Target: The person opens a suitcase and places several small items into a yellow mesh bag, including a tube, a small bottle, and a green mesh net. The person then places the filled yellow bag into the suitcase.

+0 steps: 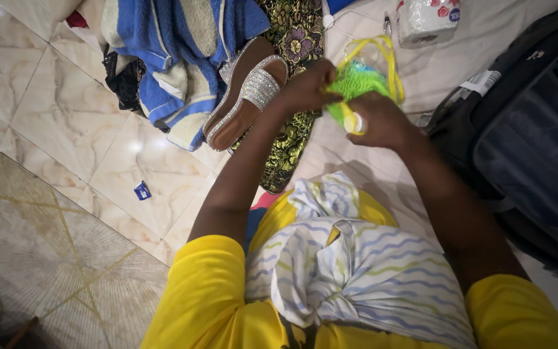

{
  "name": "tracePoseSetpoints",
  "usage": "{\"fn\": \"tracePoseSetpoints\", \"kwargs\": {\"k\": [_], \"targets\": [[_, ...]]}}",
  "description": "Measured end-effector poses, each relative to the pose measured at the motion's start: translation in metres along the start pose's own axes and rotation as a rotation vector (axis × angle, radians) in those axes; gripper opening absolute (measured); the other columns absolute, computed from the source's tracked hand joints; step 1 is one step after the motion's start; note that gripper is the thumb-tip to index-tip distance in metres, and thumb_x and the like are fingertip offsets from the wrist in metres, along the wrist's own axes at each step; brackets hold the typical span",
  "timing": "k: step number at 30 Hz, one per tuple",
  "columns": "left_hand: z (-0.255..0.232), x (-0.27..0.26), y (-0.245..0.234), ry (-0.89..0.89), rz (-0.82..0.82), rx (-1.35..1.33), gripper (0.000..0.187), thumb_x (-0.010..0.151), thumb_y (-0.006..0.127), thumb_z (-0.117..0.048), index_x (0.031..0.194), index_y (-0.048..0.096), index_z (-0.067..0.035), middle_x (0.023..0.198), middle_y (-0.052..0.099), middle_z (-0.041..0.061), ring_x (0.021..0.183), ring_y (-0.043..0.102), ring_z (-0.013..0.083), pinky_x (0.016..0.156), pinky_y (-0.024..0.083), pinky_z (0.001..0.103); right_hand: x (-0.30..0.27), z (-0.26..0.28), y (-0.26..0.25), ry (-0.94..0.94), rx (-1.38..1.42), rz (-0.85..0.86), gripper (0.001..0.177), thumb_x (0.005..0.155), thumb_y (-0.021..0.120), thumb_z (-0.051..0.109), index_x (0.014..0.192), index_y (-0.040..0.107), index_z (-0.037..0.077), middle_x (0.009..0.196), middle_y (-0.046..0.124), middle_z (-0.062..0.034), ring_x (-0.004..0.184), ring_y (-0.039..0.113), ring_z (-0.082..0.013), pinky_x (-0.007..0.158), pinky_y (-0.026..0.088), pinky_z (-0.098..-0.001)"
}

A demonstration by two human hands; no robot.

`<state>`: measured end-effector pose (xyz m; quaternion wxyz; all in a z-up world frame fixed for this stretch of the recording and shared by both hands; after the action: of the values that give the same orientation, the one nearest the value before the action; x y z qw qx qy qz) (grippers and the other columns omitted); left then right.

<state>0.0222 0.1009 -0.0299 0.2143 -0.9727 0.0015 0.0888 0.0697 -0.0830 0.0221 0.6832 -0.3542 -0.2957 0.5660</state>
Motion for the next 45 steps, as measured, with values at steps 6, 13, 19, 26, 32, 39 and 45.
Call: {"fn": "tracePoseSetpoints", "kwargs": {"k": [6, 13, 19, 26, 32, 39, 45], "targets": [[-0.008, 0.072, 0.007, 0.439, -0.49, 0.177, 0.097, 0.067, 0.097, -0.044, 0.135, 0.049, 0.005, 0.127, 0.058, 0.029, 0.11, 0.061, 0.0439, 0.096, 0.051, 0.05, -0.013, 0.035, -0.006, -0.072, -0.099, -0.07, 0.031, 0.083, 0.079, 0.028, 0.107, 0.074, 0.01, 0.125, 0.066, -0.0188, 0.117, 0.061, -0.0388, 0.099, 0.048, -0.0492], [-0.005, 0.08, 0.03, 0.229, -0.248, -0.175, 0.02, 0.091, 0.075, -0.014, 0.11, 0.075, -0.013, 0.093, 0.079, 0.007, 0.081, 0.078, 0.0227, 0.075, 0.06, 0.034, -0.041, 0.012, -0.011, 0.095, -0.06, -0.224, 0.024, 0.089, 0.08, 0.026, 0.103, 0.077, 0.007, 0.135, 0.063, -0.0184, 0.124, 0.058, -0.0383, 0.103, 0.045, -0.0505], [-0.004, 0.04, -0.011, 0.25, -0.148, -0.028, 0.021, 0.087, 0.077, -0.008, 0.107, 0.069, -0.005, 0.099, 0.071, 0.012, 0.091, 0.071, 0.0252, 0.08, 0.056, 0.036, -0.066, -0.007, -0.037, 0.202, -0.001, -0.557, 0.02, 0.084, 0.083, 0.003, 0.102, 0.079, 0.011, 0.139, 0.057, -0.0184, 0.134, 0.053, -0.0377, 0.112, 0.046, -0.0476], [-0.02, 0.002, 0.027, 0.191, -0.095, 0.079, 0.06, 0.071, 0.086, -0.011, 0.122, 0.056, 0.0, 0.11, 0.062, 0.023, 0.106, 0.062, 0.0429, 0.091, 0.05, 0.044, -0.056, 0.005, -0.035, 0.203, 0.223, -0.475, 0.029, 0.078, 0.083, 0.002, 0.105, 0.076, 0.011, 0.124, 0.065, -0.0126, 0.114, 0.066, -0.0313, 0.098, 0.054, -0.0401], [-0.036, -0.018, 0.031, 0.041, -0.18, 0.215, 0.055, 0.077, 0.068, 0.001, 0.13, 0.062, -0.009, 0.117, 0.068, 0.017, 0.114, 0.064, 0.0374, 0.095, 0.053, 0.043, -0.046, 0.012, -0.031, 0.128, -0.091, -0.405, 0.032, 0.082, 0.081, 0.001, 0.11, 0.068, 0.008, 0.131, 0.071, -0.012, 0.123, 0.068, -0.0303, 0.112, 0.049, -0.0481], [-0.039, -0.022, 0.036, -0.151, -0.101, -0.109, 0.026, 0.105, 0.059, -0.026, 0.123, 0.072, -0.012, 0.1, 0.077, 0.015, 0.088, 0.077, 0.03, 0.082, 0.058, 0.041, -0.045, 0.009, -0.013, 0.152, -0.062, -0.123, 0.029, 0.078, 0.075, 0.015, 0.106, 0.072, 0.007, 0.112, 0.07, -0.0173, 0.115, 0.065, -0.0396, 0.096, 0.052, -0.0485], [-0.08, -0.031, 0.045, 0.241, -0.28, 0.042, 0.031, 0.105, 0.059, -0.029, 0.122, 0.071, -0.006, 0.114, 0.074, 0.02, 0.099, 0.073, 0.0379, 0.086, 0.058, 0.044, -0.032, -0.006, -0.008, 0.136, -0.015, -0.041, 0.035, 0.074, 0.076, 0.022, 0.105, 0.071, 0.006, 0.106, 0.07, -0.0184, 0.103, 0.065, -0.0398, 0.091, 0.051, -0.0516]]}}
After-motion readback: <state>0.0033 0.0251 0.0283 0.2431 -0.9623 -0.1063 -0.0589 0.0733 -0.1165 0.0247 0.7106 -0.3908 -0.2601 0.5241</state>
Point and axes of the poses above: each hand's wrist, its own x-axis towards the middle knuckle, its own y-axis out of the palm, z = x × y, the point moved 6 cm from there along x, towards the middle knuckle
